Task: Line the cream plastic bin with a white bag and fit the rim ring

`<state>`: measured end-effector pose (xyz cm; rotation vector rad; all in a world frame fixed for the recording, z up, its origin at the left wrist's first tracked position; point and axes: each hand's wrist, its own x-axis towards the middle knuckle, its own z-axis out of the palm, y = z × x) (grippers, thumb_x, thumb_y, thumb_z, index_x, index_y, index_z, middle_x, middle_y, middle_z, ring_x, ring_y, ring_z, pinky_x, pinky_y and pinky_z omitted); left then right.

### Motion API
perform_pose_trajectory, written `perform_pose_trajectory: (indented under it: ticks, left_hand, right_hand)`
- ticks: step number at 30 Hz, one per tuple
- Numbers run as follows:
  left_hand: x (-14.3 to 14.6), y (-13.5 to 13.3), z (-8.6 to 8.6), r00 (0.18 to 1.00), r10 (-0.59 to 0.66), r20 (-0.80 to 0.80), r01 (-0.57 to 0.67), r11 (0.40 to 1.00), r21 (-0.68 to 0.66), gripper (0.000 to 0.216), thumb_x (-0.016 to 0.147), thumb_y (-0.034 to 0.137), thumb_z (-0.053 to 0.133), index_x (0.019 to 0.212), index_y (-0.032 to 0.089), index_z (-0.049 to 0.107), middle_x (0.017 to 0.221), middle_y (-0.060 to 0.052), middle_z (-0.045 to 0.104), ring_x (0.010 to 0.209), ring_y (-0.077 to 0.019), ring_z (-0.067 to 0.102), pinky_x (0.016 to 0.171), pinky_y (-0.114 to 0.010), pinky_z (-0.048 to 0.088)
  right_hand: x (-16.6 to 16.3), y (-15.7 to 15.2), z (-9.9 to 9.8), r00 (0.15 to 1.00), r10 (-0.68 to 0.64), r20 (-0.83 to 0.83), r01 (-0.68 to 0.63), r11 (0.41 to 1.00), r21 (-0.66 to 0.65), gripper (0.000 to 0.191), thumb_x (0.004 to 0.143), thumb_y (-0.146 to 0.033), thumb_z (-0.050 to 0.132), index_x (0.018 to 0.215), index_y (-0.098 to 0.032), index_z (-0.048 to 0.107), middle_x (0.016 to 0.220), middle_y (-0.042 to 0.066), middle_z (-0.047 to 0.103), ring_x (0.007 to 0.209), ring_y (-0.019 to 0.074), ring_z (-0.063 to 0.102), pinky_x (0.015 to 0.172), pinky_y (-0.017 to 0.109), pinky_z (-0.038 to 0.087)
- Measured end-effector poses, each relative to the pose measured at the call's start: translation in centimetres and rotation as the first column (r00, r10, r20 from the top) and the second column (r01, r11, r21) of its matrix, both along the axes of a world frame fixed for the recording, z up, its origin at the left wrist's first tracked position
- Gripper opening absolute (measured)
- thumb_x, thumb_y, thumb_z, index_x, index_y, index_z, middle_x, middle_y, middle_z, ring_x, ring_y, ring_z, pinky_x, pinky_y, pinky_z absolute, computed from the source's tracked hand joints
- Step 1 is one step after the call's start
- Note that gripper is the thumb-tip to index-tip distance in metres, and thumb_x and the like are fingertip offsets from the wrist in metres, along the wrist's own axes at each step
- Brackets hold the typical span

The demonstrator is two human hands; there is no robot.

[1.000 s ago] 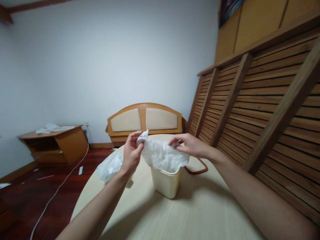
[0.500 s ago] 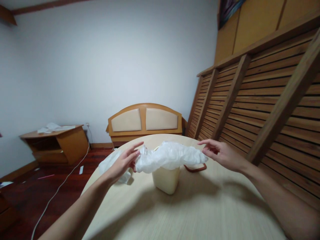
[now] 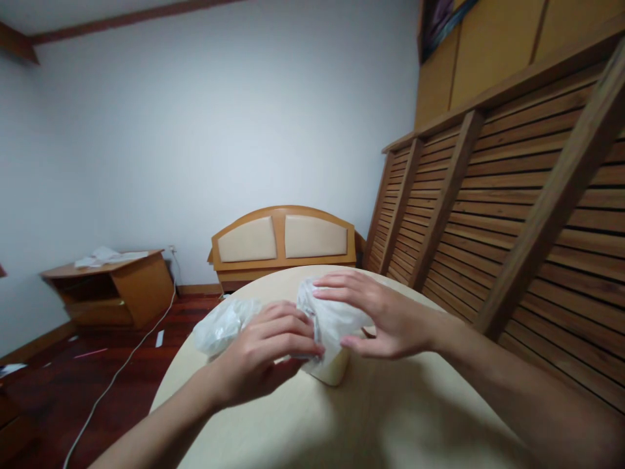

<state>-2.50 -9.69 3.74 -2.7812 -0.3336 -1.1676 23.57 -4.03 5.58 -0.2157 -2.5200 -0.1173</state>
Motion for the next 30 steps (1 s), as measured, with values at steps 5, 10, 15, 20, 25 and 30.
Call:
perform_pose_trajectory:
  ticks: [5,10,15,20,25,30]
  left_hand:
    - [0.7,-2.2,0.2,0.984,-0.081,-0.157,0.075,0.996,-0.046,0.022,0.097,0.009,0.05,0.115,0.018,0.06,0.099,-0.008,0.076,0.09,-0.0172,0.068,0.084,-0.03,0.051]
    - [0.3,-3.4,-0.4,0.973,0.017,-0.232,-0.041,0.994,-0.098,0.015,0.099,0.023,0.054,0.113,0.02,0.057,0.088,-0.003,0.075,0.072,-0.0144,0.067,0.067,-0.025,0.047]
    - [0.0,-3.8,-0.4,0.892,0.123,-0.434,-0.288,0.896,-0.337,0.032,0.1,0.048,0.046,0.107,0.023,0.066,0.075,-0.003,0.073,0.061,-0.018,0.065,0.058,-0.028,0.041]
    - [0.1,-2.5,-1.5,0.79,0.392,-0.471,-0.566,0.761,-0.317,0.038,0.1,0.046,0.045,0.09,0.023,0.072,0.062,-0.004,0.069,0.053,-0.0193,0.061,0.052,-0.029,0.032]
    - [0.3,-0.3,-1.9,0.68,0.631,-0.373,-0.725,0.652,-0.221,0.038,0.093,0.049,0.058,0.119,0.021,0.062,0.088,-0.008,0.075,0.067,-0.0228,0.067,0.057,-0.029,0.039]
    - [1.1,0.6,-2.3,0.807,0.5,-0.314,-0.581,0.769,-0.267,0.05,0.087,0.055,0.065,0.123,0.022,0.057,0.116,-0.012,0.067,0.088,-0.0251,0.067,0.073,-0.033,0.049]
  right_hand:
    - [-1.4,-1.5,-0.1,0.994,0.078,0.083,-0.088,0.988,0.13,0.028,0.083,-0.022,0.065,0.111,-0.019,0.066,0.136,0.011,0.064,0.137,0.0273,0.047,0.113,0.045,0.039]
    - [-0.3,-3.3,-0.1,0.988,0.131,0.079,-0.143,0.972,0.185,0.005,0.079,-0.019,0.059,0.083,-0.022,0.062,0.101,0.007,0.076,0.127,0.0281,0.057,0.11,0.048,0.039]
    - [0.4,-6.9,-0.3,0.928,-0.113,0.354,0.097,0.993,0.064,0.011,0.081,-0.025,0.057,0.072,-0.025,0.062,0.063,0.002,0.068,0.071,0.0227,0.068,0.083,0.04,0.052]
    - [1.8,-8.2,-3.3,0.711,-0.55,0.437,0.568,0.817,0.103,0.033,0.098,-0.031,0.047,0.076,-0.022,0.069,0.06,0.006,0.07,0.048,0.022,0.061,0.049,0.034,0.036]
    - [3.0,-7.2,-4.1,0.703,-0.538,0.465,0.624,0.781,-0.04,0.011,0.085,-0.027,0.067,0.075,-0.022,0.068,0.062,0.005,0.07,0.051,0.0227,0.064,0.047,0.031,0.03]
    - [1.5,-6.2,-2.4,0.694,-0.684,0.225,0.697,0.716,0.025,0.033,0.079,-0.052,0.073,0.088,-0.022,0.063,0.075,0.008,0.071,0.065,0.0305,0.067,0.053,0.036,0.04]
